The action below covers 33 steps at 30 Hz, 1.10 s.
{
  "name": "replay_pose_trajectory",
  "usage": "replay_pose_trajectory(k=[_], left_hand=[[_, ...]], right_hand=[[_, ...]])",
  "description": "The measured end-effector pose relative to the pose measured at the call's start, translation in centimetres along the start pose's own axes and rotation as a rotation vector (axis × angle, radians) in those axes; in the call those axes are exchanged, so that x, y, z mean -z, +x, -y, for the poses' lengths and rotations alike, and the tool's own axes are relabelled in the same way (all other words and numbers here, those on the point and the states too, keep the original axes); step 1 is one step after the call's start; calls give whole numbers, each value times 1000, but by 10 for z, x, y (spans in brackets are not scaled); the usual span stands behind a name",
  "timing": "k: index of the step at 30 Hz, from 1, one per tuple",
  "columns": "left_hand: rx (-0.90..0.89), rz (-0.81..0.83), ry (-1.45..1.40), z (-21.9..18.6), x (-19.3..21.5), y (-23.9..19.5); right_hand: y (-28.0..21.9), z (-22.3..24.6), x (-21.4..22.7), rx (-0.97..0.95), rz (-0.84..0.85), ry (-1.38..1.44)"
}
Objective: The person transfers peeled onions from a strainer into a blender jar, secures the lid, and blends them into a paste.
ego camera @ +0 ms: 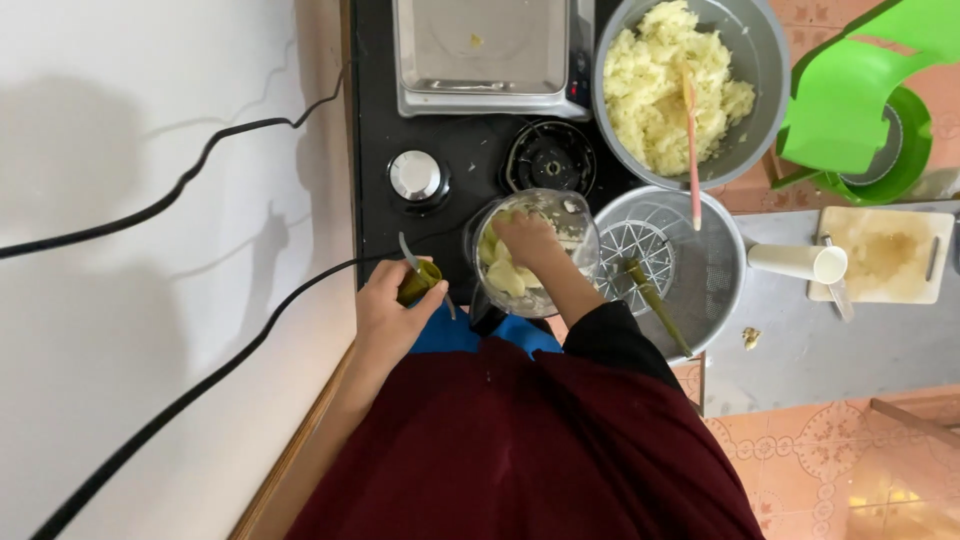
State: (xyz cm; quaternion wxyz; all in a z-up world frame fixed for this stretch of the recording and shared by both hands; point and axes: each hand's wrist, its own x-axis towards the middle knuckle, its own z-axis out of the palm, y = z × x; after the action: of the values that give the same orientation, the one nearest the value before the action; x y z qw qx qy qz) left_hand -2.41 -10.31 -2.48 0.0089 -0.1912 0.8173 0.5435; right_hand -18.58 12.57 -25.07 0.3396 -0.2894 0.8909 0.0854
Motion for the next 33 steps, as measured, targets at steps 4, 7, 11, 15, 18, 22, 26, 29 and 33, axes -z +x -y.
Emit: replay_pose_trajectory(k=[4,7,11,15,18,22,26,29,33], left_hand=[[-36,-8,40,8,8,9],[-25,24,-50,14,8,14],[-125,-9,-40,14,2,27],[-109,-8,-22,5,3,33],[-84,20,-6,7,5,36],[-23,34,-37,14,0,40],[-6,47,-9,8,-4,44],[-3,67,5,3,-7,45],[23,125,23,-8,-10,44]], right_hand=[[-15,8,13,-24,90,-49],[-40,17,40,-60,203,27],[-34,9,31,-55,180,107],[-48,-11,33,-47,96,312],[-166,-11,167,39,-142,809],[-245,-84,124,137,-524,1118],[-251,-114,54,-535,-468,1347],[-222,-116,-15,-755,-418,1352],[-220,-108,-17,-895,-548,1295]])
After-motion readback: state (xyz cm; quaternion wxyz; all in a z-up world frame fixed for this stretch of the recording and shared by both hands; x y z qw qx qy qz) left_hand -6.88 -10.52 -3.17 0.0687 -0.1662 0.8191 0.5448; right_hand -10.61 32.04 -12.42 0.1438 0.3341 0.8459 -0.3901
